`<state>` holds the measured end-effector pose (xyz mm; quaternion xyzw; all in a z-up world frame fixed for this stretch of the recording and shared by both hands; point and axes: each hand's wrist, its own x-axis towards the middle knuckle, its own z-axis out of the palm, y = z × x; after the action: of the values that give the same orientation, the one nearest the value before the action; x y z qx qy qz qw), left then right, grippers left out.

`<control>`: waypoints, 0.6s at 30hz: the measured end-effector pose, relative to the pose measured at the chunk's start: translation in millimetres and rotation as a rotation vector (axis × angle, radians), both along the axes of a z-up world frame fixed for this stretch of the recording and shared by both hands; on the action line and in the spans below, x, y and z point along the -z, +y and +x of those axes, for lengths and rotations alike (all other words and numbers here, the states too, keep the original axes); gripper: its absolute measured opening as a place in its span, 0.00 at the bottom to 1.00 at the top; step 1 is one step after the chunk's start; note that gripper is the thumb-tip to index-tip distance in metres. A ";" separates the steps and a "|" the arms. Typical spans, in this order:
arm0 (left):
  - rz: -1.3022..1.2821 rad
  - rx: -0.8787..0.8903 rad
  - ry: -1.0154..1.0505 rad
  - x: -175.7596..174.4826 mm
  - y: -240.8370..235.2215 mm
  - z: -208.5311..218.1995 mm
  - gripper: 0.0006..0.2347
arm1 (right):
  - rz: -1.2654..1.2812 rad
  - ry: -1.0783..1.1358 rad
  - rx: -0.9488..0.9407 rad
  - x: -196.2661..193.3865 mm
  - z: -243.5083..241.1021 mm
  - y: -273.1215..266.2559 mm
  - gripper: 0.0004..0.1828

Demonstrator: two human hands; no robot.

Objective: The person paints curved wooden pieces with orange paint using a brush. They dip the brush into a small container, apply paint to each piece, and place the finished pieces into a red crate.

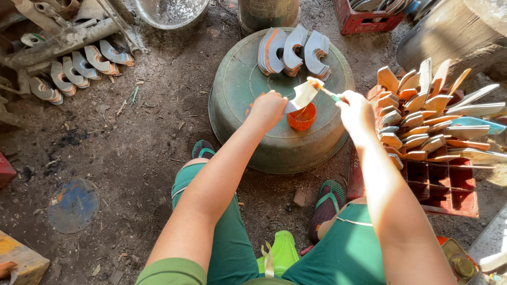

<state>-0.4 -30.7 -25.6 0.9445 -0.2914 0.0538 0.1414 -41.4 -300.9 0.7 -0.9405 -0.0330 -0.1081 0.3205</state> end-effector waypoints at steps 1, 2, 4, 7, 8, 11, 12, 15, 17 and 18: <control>0.007 -0.007 0.010 -1.4 0.3 -0.4 0.12 | -0.022 -0.034 -0.034 -1.1 1.1 0.2 0.09; 0.014 -0.014 0.020 -3.0 0.9 -0.7 0.11 | -0.023 -0.019 -0.068 -2.6 1.9 0.5 0.09; 0.016 -0.017 0.029 -7.5 5.3 2.1 0.12 | -0.017 0.004 -0.129 -5.0 4.6 4.5 0.09; -0.016 0.003 0.028 -6.7 5.0 0.8 0.13 | 0.003 -0.034 -0.036 -7.8 1.8 1.6 0.10; -0.031 0.011 0.014 -5.3 4.0 0.3 0.14 | 0.025 0.018 -0.028 -7.8 -0.6 1.0 0.10; -0.026 -0.023 0.013 -3.3 6.2 2.1 0.13 | 0.067 0.098 -0.090 -8.5 -1.0 3.3 0.10; -0.015 -0.043 0.018 -3.7 8.3 4.4 0.13 | 0.065 0.080 -0.159 -8.3 0.1 4.6 0.11; 0.024 -0.044 0.070 -3.9 15.3 9.9 0.11 | 0.061 0.082 -0.195 -6.1 1.2 2.4 0.12; -0.048 0.021 0.000 -2.1 15.2 10.1 0.16 | 0.055 0.092 -0.111 -5.0 1.8 -6.4 0.12; -0.086 0.052 -0.033 -1.1 14.4 8.6 0.18 | 0.049 0.091 -0.045 -5.8 3.0 -12.6 0.12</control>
<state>8.3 -16.3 -24.6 0.9287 -0.3156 0.0781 0.1782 -38.3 -313.5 6.5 -0.9353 -0.0367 -0.0587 0.3470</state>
